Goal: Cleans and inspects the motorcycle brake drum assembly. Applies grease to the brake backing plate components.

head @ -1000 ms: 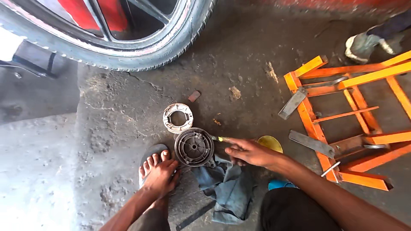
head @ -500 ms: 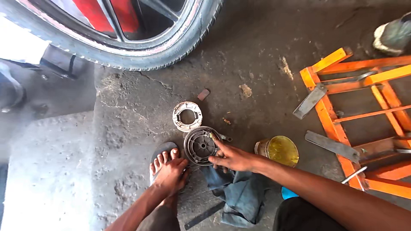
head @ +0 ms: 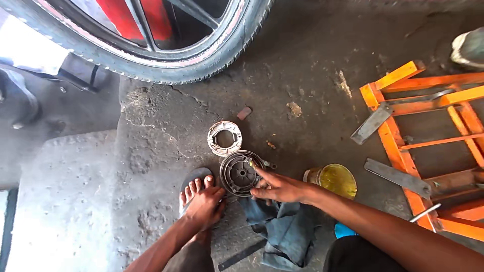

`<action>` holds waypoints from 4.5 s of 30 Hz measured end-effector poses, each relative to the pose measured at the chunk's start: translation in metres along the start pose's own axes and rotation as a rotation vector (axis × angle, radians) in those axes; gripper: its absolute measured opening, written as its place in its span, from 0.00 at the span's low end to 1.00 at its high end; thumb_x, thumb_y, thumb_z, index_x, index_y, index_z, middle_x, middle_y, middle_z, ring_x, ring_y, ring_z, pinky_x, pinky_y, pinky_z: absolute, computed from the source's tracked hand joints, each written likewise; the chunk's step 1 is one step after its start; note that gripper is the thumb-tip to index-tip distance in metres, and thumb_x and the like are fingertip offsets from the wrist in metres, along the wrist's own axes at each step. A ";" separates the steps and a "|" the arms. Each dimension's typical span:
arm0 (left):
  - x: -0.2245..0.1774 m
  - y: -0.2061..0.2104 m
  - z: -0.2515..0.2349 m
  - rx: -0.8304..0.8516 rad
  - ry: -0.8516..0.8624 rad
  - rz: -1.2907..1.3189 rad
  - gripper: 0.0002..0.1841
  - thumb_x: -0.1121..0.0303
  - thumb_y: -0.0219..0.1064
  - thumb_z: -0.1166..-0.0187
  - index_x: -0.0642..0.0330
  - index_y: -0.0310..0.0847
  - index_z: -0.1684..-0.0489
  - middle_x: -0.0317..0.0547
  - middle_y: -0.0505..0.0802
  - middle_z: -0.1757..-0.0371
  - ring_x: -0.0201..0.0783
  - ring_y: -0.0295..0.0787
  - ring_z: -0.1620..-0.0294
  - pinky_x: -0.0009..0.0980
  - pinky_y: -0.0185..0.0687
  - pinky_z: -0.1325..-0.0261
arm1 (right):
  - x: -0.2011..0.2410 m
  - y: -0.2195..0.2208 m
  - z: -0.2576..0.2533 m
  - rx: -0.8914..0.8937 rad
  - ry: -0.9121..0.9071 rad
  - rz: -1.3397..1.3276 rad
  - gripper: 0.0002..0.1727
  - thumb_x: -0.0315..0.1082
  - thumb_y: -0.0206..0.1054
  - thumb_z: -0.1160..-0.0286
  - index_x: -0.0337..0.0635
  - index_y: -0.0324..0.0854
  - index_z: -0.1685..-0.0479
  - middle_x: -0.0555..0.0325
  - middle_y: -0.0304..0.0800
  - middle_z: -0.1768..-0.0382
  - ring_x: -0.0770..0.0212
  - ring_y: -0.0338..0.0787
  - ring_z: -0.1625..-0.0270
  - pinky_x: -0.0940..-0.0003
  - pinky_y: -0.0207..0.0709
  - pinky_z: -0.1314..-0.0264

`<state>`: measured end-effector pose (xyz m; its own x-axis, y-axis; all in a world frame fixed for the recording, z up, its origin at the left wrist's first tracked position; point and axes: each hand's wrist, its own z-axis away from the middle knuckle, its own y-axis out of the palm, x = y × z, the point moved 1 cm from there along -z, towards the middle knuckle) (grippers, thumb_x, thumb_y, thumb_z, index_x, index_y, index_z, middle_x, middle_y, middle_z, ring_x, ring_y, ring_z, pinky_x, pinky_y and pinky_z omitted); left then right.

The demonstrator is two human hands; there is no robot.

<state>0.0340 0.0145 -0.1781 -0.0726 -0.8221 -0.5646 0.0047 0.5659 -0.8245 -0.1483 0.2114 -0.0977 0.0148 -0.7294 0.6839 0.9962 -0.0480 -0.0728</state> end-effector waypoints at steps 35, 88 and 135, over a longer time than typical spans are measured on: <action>0.006 -0.001 0.002 0.010 -0.025 0.020 0.11 0.63 0.66 0.25 0.60 0.91 0.62 0.47 0.94 0.64 0.44 0.95 0.60 0.41 0.92 0.53 | 0.031 -0.034 -0.030 -0.415 -0.191 0.723 0.32 0.63 0.81 0.40 0.53 0.87 0.40 0.62 0.84 0.76 0.61 0.83 0.75 0.57 0.79 0.67; 0.009 -0.004 0.002 -0.031 -0.079 0.070 0.12 0.60 0.66 0.25 0.58 0.92 0.61 0.45 0.95 0.64 0.43 0.95 0.59 0.43 0.92 0.53 | 0.002 0.009 -0.058 0.162 -0.094 0.473 0.38 0.49 0.80 0.31 0.46 0.71 0.21 0.51 0.86 0.70 0.55 0.86 0.68 0.52 0.82 0.55; 0.012 0.005 0.003 -0.082 -0.030 0.023 0.12 0.59 0.65 0.26 0.57 0.90 0.68 0.40 0.92 0.70 0.38 0.93 0.65 0.37 0.91 0.58 | 0.004 0.022 -0.026 0.355 -0.030 0.505 0.61 0.50 0.82 0.34 0.42 0.43 0.04 0.37 0.89 0.53 0.43 0.90 0.50 0.42 0.79 0.38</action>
<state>0.0359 0.0070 -0.1888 -0.0439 -0.8099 -0.5849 -0.0755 0.5865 -0.8064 -0.1284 0.1900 -0.1155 0.4894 -0.5832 0.6483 0.8332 0.5321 -0.1503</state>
